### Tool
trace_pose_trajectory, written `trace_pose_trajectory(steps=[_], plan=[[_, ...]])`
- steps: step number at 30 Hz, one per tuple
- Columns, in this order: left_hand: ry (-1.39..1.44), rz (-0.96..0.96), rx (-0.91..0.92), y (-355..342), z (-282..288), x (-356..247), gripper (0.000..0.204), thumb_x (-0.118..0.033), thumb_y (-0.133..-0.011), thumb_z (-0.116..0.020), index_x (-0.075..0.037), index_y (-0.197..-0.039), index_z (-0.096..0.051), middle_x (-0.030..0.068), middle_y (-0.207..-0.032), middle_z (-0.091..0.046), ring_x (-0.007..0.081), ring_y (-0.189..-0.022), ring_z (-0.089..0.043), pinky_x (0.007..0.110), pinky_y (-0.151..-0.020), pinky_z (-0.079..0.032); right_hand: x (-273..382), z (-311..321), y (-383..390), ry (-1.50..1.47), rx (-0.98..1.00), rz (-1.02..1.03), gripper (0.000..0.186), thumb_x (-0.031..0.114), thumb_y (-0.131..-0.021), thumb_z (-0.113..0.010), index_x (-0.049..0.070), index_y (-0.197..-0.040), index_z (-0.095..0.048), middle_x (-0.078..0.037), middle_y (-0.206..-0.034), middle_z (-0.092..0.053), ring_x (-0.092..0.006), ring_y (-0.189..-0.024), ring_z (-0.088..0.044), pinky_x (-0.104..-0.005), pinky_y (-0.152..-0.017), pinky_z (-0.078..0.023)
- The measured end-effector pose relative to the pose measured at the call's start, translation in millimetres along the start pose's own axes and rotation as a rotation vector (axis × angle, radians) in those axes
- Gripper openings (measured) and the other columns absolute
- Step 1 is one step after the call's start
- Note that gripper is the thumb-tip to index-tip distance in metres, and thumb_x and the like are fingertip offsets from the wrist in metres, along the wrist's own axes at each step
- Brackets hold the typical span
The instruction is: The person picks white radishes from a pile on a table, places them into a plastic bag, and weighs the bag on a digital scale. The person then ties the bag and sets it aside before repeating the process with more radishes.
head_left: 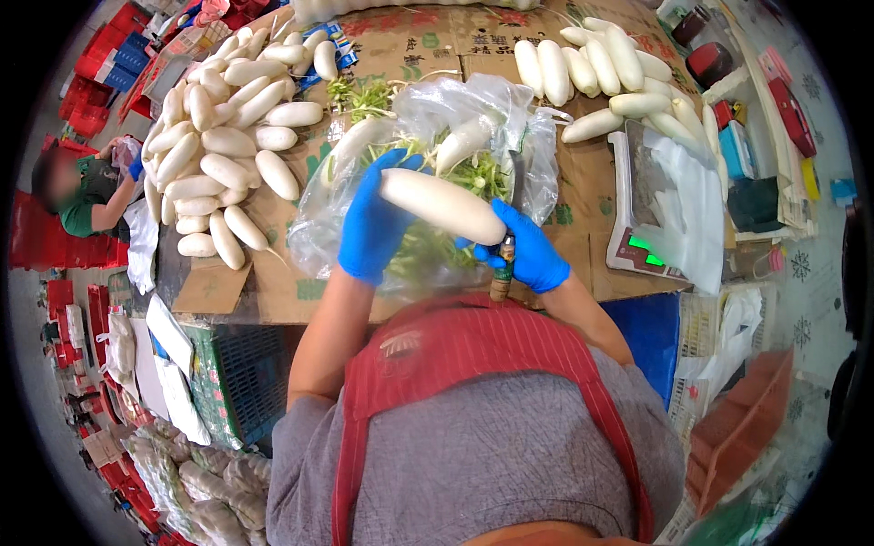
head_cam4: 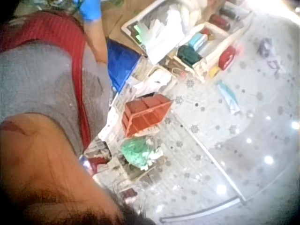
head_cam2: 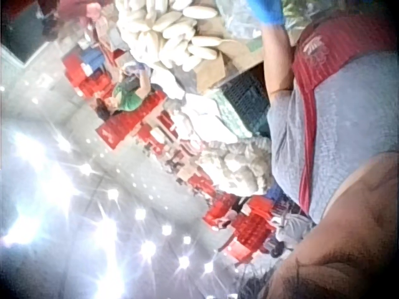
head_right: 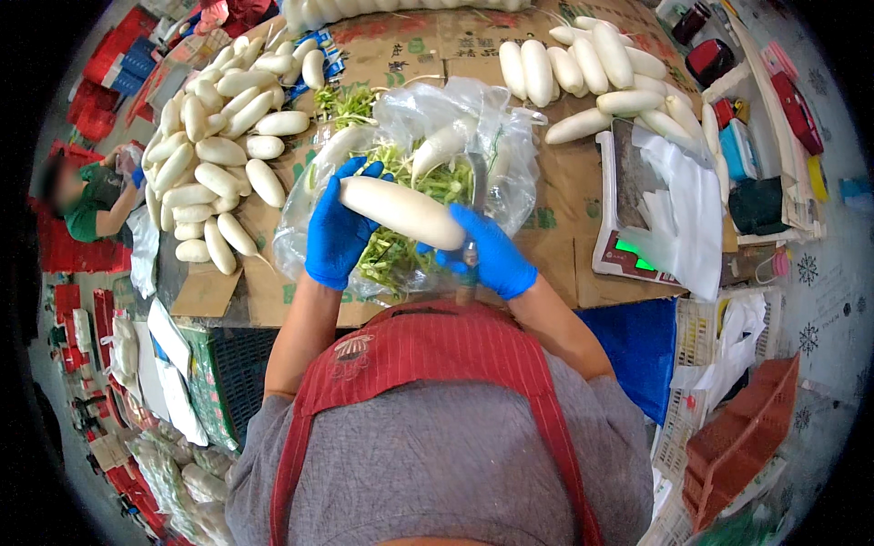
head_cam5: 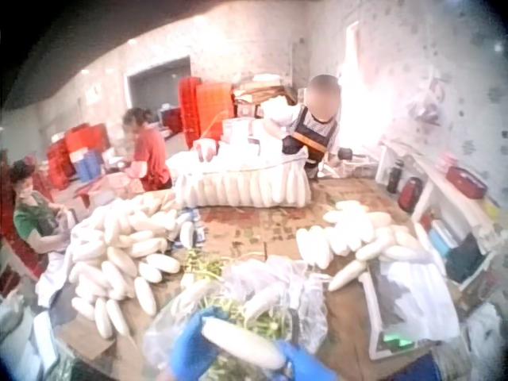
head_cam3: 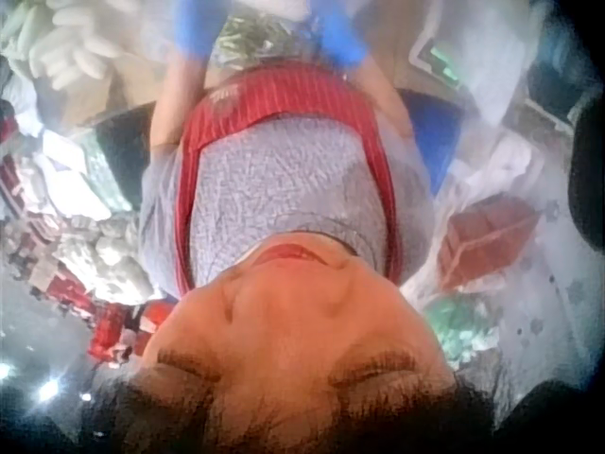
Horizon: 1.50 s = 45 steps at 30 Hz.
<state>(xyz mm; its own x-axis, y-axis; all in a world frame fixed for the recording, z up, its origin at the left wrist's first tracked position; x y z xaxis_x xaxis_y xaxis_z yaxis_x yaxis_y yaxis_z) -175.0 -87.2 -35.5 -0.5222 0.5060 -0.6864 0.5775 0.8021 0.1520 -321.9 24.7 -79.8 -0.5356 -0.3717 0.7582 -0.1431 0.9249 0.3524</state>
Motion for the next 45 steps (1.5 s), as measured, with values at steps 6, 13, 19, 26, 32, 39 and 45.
trace_pose_trajectory(steps=[6, 13, 19, 26, 32, 39, 45], plan=[[-0.216, 0.091, 0.002, -6.2, 12.4, 12.3, 0.052, -0.051, -0.1, -0.039, -0.007, -0.126, -0.052, 0.0111, -0.126, -0.058, 0.0245, -0.115, -0.057, 0.044, -0.094, -0.049, 14.5, 19.9, 5.3, 0.185, -0.143, 0.153, 0.046, 0.04, -0.094, -0.053, 0.003, -0.122, -0.059, -0.005, -0.088, -0.065, -0.0078, -0.063, -0.052, -0.0211, -0.052, -0.041], [0.016, 0.197, -0.017, -15.4, 3.1, 34.8, 0.057, -0.054, -0.099, -0.038, -0.008, -0.132, -0.05, 0.0099, -0.13, -0.055, 0.0247, -0.114, -0.056, 0.044, -0.1, -0.045, 9.1, 36.9, 8.6, -0.231, 0.039, 0.078, 0.043, 0.033, -0.098, -0.047, 0.003, -0.129, -0.053, -0.013, -0.097, -0.066, -0.0116, -0.065, -0.055, -0.0208, -0.05, -0.041], [-0.034, 0.252, -0.07, -19.7, 36.1, 54.9, 0.047, -0.042, -0.101, -0.042, -0.007, -0.132, -0.05, 0.0088, -0.123, -0.06, 0.0234, -0.109, -0.058, 0.042, -0.099, -0.044, 8.0, 87.5, 3.5, -0.621, -0.076, 0.072, 0.052, 0.041, -0.1, -0.041, 0.0, -0.131, -0.047, -0.027, -0.108, -0.059, -0.014, -0.063, -0.054, -0.0221, -0.042, -0.04], [-0.101, 0.246, -0.149, -8.1, 62.5, 62.2, 0.039, -0.029, -0.101, -0.044, -0.006, -0.132, -0.052, 0.005, -0.11, -0.064, 0.0202, -0.097, -0.06, 0.038, -0.092, -0.046, 74.7, 172.4, 16.2, -0.537, -0.224, 0.37, 0.05, 0.042, -0.099, -0.046, 0.001, -0.129, -0.05, -0.025, -0.11, -0.062, -0.017, -0.072, -0.063, -0.0241, -0.044, -0.043], [-0.171, 0.204, -0.291, 6.5, 56.0, 47.9, 0.036, -0.025, -0.098, -0.048, -0.007, -0.128, -0.056, 0.0035, -0.108, -0.063, 0.0182, -0.095, -0.06, 0.035, -0.09, -0.048, 204.8, 270.3, 34.5, -0.536, -0.73, 0.842, 0.035, 0.034, -0.095, -0.057, 0.003, -0.113, -0.058, -0.012, -0.089, -0.067, -0.0166, -0.065, -0.06, -0.0272, -0.048, -0.044], [-0.378, 0.229, -0.249, -19.8, 38.0, 61.5, 0.031, -0.02, -0.096, -0.054, -0.001, -0.121, -0.06, 0.0094, -0.11, -0.065, 0.0191, -0.098, -0.064, 0.034, -0.086, -0.052, 280.5, 473.8, 23.3, -0.172, -0.936, 0.949, 0.023, 0.026, -0.092, -0.061, 0.006, -0.105, -0.062, -0.006, -0.086, -0.061, -0.0174, -0.068, -0.059, -0.0298, -0.054, -0.046], [-1.469, -0.347, 0.135, -80.3, -1.6, 83.5, 0.036, -0.012, -0.087, -0.06, -0.007, -0.123, -0.061, 0.0174, -0.118, -0.063, 0.0315, -0.111, -0.059, 0.039, -0.096, -0.045, 242.2, 331.0, -2.5, -0.147, -0.766, 0.742, 0.024, 0.022, -0.09, -0.063, 0.009, -0.11, -0.066, -0.002, -0.096, -0.067, -0.0107, -0.077, -0.058, -0.0217, -0.058, -0.042]])
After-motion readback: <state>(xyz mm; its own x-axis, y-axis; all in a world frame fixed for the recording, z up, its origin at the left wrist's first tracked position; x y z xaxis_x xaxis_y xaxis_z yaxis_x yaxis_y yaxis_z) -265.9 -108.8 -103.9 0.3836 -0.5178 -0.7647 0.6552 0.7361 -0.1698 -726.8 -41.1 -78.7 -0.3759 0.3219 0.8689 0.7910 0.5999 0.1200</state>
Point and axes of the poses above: each hand's wrist, its own y-axis away from the middle knuckle, its own z-axis out of the back of the hand, x = y × z, the point moved 8 cm from there along -y, towards the middle knuckle
